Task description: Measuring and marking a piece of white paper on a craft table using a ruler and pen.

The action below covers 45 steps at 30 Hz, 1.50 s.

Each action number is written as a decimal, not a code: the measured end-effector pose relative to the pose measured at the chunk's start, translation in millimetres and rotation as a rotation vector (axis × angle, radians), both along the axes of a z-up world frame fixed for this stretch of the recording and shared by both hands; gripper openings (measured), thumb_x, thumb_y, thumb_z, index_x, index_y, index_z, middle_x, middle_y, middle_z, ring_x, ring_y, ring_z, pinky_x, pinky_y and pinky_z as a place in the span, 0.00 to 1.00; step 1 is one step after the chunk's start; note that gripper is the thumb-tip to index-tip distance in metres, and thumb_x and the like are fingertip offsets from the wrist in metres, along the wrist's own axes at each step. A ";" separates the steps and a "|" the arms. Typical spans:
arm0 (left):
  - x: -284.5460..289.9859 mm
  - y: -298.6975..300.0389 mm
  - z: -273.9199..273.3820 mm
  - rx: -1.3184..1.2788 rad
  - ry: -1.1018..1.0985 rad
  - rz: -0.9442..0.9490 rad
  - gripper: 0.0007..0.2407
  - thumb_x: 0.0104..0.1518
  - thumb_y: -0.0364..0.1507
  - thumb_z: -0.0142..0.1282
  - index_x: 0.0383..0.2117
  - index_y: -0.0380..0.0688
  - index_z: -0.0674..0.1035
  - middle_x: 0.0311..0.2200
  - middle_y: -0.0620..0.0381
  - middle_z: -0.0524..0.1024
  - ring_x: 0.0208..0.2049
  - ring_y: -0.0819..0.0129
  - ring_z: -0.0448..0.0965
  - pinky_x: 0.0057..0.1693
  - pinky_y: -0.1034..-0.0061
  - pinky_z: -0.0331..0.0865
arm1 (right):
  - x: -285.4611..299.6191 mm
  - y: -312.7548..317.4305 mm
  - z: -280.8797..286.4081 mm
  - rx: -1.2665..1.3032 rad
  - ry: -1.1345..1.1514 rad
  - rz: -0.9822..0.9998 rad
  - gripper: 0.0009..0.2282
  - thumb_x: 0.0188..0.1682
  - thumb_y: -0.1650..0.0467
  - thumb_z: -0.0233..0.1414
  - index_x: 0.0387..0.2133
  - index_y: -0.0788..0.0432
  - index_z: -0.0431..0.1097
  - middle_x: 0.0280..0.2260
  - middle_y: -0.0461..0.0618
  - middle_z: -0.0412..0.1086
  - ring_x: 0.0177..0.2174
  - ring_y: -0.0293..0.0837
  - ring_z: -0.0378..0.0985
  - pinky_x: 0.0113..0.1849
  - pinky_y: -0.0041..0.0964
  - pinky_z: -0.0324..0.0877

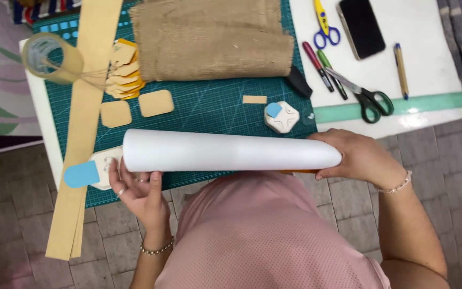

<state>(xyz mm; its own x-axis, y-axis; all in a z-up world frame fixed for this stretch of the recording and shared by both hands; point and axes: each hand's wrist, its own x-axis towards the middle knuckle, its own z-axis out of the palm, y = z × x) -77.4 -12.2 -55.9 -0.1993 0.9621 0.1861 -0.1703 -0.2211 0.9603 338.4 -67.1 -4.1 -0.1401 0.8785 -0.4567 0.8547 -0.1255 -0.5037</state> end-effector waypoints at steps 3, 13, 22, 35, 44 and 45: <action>-7.4 -7.7 -19.0 -0.052 0.158 -0.024 0.24 0.57 0.21 0.58 0.59 0.48 0.61 0.68 0.48 0.54 0.57 0.57 0.68 0.55 0.61 0.76 | 10.0 -6.8 -6.4 0.138 -0.058 0.055 0.34 0.26 0.60 0.71 0.51 0.41 0.69 0.48 0.36 0.74 0.46 0.46 0.72 0.42 0.44 0.69; -15.7 -31.8 -25.4 0.090 0.643 -0.016 0.22 0.56 0.22 0.62 0.50 0.38 0.61 0.46 0.47 0.63 0.51 0.58 0.68 0.61 0.67 0.67 | 8.4 -8.6 -3.0 0.266 -0.340 0.099 0.36 0.31 0.60 0.66 0.58 0.46 0.64 0.47 0.47 0.70 0.45 0.52 0.66 0.44 0.48 0.64; -16.8 -24.6 -29.5 0.029 0.523 -0.004 0.22 0.56 0.19 0.62 0.49 0.35 0.58 0.42 0.47 0.69 0.37 0.69 0.68 0.48 0.73 0.67 | -42.2 -13.6 -24.3 0.786 -0.322 0.083 0.34 0.33 0.64 0.68 0.58 0.52 0.68 0.54 0.48 0.70 0.55 0.53 0.69 0.61 0.62 0.51; -19.5 -2.7 -13.1 0.079 0.323 -0.057 0.22 0.55 0.26 0.65 0.48 0.33 0.61 0.45 0.41 0.69 0.42 0.61 0.76 0.50 0.69 0.73 | -60.7 -15.2 -23.8 0.937 -0.304 0.066 0.23 0.40 0.65 0.67 0.51 0.51 0.73 0.47 0.45 0.74 0.47 0.49 0.76 0.54 0.52 0.67; -39.7 10.4 -0.1 1.076 1.160 0.082 0.32 0.52 0.57 0.73 0.58 0.64 0.69 0.60 0.57 0.54 0.61 0.53 0.53 0.62 0.61 0.61 | -45.3 -39.2 23.2 0.480 0.059 0.098 0.31 0.35 0.64 0.65 0.54 0.55 0.66 0.46 0.48 0.74 0.43 0.48 0.77 0.44 0.45 0.73; -40.8 7.4 -0.8 1.079 1.158 0.082 0.32 0.52 0.57 0.73 0.58 0.64 0.69 0.60 0.57 0.54 0.61 0.53 0.53 0.62 0.61 0.61 | -43.2 -36.8 25.9 0.482 0.057 0.096 0.31 0.35 0.64 0.65 0.54 0.55 0.66 0.46 0.48 0.74 0.43 0.48 0.77 0.44 0.45 0.73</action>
<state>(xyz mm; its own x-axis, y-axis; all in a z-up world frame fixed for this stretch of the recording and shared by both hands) -118.2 -4.8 -56.7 0.4873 0.2764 0.8283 0.5578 -0.8283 -0.0517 295.2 -103.9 21.7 -0.2436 0.9698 0.0095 0.8204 0.2113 -0.5313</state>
